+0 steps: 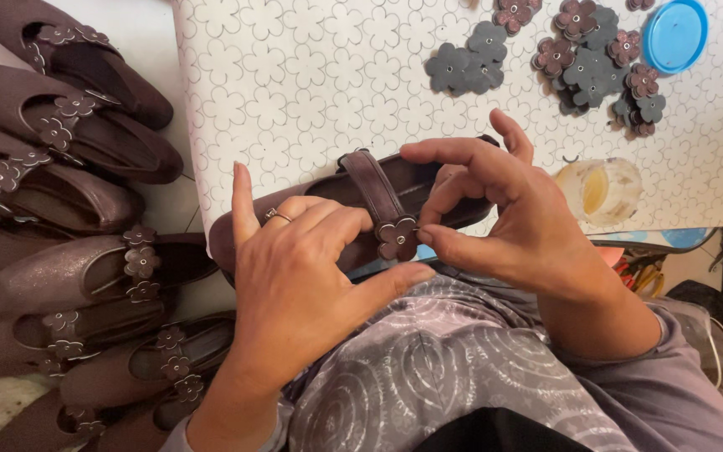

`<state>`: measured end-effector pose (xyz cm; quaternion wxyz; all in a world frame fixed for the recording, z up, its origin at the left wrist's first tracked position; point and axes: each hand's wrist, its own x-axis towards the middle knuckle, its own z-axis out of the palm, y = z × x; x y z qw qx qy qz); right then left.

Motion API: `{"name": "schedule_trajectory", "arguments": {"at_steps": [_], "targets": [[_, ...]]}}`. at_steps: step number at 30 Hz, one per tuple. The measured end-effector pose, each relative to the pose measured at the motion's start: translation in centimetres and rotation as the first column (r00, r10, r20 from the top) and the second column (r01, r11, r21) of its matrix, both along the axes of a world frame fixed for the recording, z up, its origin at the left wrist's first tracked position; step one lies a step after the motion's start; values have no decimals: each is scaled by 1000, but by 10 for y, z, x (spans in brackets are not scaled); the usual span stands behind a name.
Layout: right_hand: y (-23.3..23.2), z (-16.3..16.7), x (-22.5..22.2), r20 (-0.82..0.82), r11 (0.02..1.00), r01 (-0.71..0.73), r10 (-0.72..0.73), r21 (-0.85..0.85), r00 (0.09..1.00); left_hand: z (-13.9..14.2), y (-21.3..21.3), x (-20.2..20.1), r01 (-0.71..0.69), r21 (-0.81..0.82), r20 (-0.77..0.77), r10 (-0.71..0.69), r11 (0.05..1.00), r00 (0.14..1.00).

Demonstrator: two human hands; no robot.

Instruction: The person applies glue to small flower-shaped embellishments and presses them onto the straps of brown shoes. They repeat this process for multiple shoes, placing each finished shoe aside and picking up the next one.

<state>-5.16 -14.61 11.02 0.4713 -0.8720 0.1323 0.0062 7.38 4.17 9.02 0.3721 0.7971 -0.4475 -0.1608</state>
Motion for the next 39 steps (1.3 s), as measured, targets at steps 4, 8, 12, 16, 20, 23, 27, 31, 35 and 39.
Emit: {"name": "schedule_trajectory", "arguments": {"at_steps": [4, 8, 12, 16, 20, 23, 27, 31, 35, 39], "targets": [[1, -1, 3, -11, 1000, 6, -6, -11, 1000, -1, 1, -1, -29, 16, -23, 30, 999, 999], [0, -4, 4, -11, 1000, -6, 6, -21, 1000, -2, 2, -2, -58, 7, -23, 59, 998, 998], [-1, -7, 4, -15, 999, -8, 8, -32, 1000, -4, 0, -4, -74, 0, -29, 73, 997, 997], [2, -8, 0, -14, 998, 15, -16, -65, 1000, -10, 2, -9, -80, -28, 33, 81, 996, 996], [4, -11, -8, 7, 996, -37, 38, -82, 999, -24, 9, -21, -71, -50, 111, 76, 996, 991], [7, -14, -18, -2, 989, -85, 85, -119, 996, -40, 19, -32, -45, -65, 198, 57, 997, 978], [21, -25, -35, 69, 979, -84, 98, -183, 993, -68, 33, -44, 23, -107, 348, 16, 994, 937], [38, -51, -46, 174, 937, 7, 57, -350, 983, -95, 42, -59, 4, -110, 503, 52, 994, 863], [41, -67, -55, 287, 916, 49, 74, -398, 955, -110, 46, -69, -17, -137, 624, 99, 990, 775], [36, -70, -65, 293, 906, 9, 127, -423, 948, -113, 44, -72, -28, -132, 662, 109, 991, 742]]}}
